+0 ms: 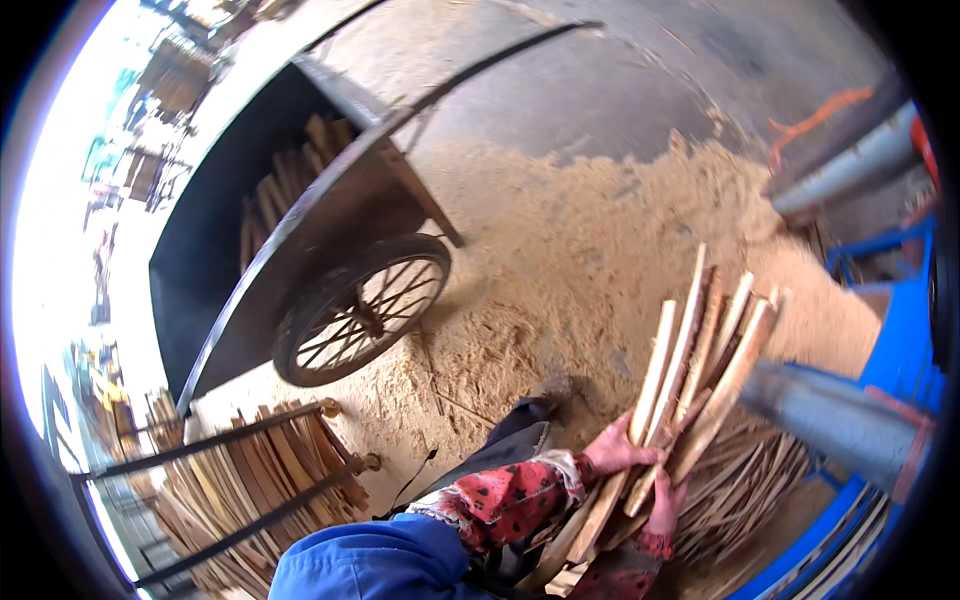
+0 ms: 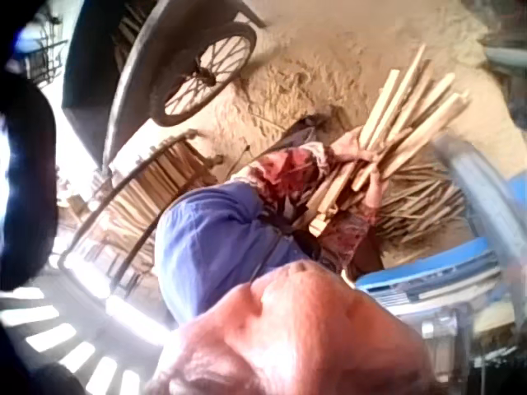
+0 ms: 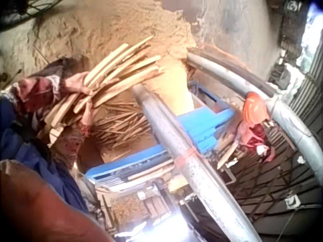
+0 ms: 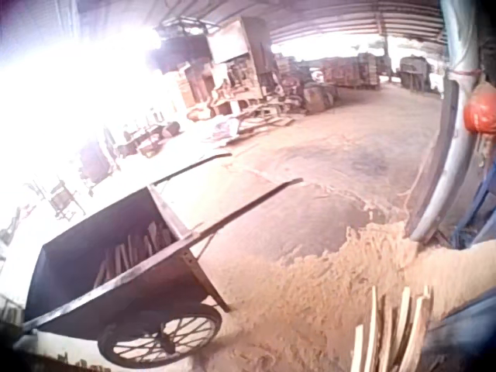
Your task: The person picks up wooden planks and offcuts from a blue metal rack and the floor, then places them into a black wheelbarrow. The person repeatedly gathers small pieces of wood and loads them into the wheelbarrow throughout the clip.
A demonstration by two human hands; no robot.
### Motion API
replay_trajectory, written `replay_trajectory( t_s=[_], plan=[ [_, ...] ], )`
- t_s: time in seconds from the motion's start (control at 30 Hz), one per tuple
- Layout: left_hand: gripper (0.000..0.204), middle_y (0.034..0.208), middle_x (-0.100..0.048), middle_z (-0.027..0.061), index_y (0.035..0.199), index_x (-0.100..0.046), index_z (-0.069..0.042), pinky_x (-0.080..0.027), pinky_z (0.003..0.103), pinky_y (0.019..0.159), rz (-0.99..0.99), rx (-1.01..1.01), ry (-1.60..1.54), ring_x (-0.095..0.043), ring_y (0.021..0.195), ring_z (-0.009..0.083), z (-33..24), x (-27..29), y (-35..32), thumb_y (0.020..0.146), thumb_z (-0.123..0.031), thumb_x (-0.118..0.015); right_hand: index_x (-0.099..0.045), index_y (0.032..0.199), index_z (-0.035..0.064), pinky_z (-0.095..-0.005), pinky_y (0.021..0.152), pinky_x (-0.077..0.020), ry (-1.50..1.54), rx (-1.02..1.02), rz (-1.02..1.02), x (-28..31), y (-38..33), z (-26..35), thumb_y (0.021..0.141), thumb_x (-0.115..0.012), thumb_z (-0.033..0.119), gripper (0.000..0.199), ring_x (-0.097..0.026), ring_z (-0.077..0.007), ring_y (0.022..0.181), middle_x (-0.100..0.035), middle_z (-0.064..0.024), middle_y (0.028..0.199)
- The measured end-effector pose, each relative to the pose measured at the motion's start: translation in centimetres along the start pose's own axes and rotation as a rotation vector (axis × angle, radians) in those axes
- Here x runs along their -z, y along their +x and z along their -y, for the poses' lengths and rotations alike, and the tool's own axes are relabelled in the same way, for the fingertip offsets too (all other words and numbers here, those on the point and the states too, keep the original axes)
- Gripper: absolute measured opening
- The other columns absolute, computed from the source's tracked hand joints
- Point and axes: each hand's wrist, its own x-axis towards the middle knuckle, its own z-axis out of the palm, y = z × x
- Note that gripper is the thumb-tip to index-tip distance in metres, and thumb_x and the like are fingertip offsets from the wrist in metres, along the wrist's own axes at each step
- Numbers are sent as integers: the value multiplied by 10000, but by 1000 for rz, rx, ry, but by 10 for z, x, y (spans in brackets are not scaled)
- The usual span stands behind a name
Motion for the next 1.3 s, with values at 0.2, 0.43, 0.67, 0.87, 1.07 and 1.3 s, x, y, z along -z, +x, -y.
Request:
replay_trajectory(
  t_s=[0.2,0.43,0.67,0.87,1.07,1.3],
  plan=[
    [1103,1297,-559,191,1485,-231,9,-425,358,1032,-16,-138,52,-528,1206,241,-40,-5,-50,672,-352,-883,-289,1433,-75,-397,1039,-376,-64,59,-13,4,-26,18,847,-729,378,861,-470,-287,1239,-437,-205,1396],
    [1075,1337,-522,167,1482,-241,-9,-384,369,1065,48,-242,-66,-476,1254,240,-26,-9,-74,689,-365,-874,-240,1465,-46,-396,1065,-349,-172,99,42,4,-78,37,867,-699,332,843,-429,-279,1268,-385,-183,1437],
    [1059,1326,-532,163,1472,-258,-8,-386,372,1063,12,-338,-139,-488,1243,242,-56,14,-110,691,-383,-867,-474,1288,-60,-392,812,-477,-107,-26,218,-23,-108,57,852,-712,272,597,-553,-244,969,-575,-142,1155],
    [1025,1322,-521,171,1459,-283,0,-412,370,1050,-103,-434,-239,-506,1212,236,-110,81,-166,686,-332,-868,-258,1461,-45,-396,1051,-354,-191,277,313,-100,-115,88,802,-740,321,895,-444,-275,1243,-411,-178,1407],
    [904,1310,-528,116,1460,-268,-13,-425,343,1035,-256,-587,-313,-512,1196,183,-147,189,-223,772,-226,-815,-305,1409,-48,-386,955,-441,-363,390,536,-232,-130,142,770,-808,363,912,-537,-262,1117,-515,-156,1275],
    [819,1236,-575,86,1409,-371,-10,-457,338,980,-446,-716,-466,-546,1118,164,-214,329,-270,765,-233,-825,-351,1384,-17,-371,955,-448,-540,483,874,-419,-139,218,794,-790,413,851,-546,-256,1130,-532,-148,1282]
  ],
)
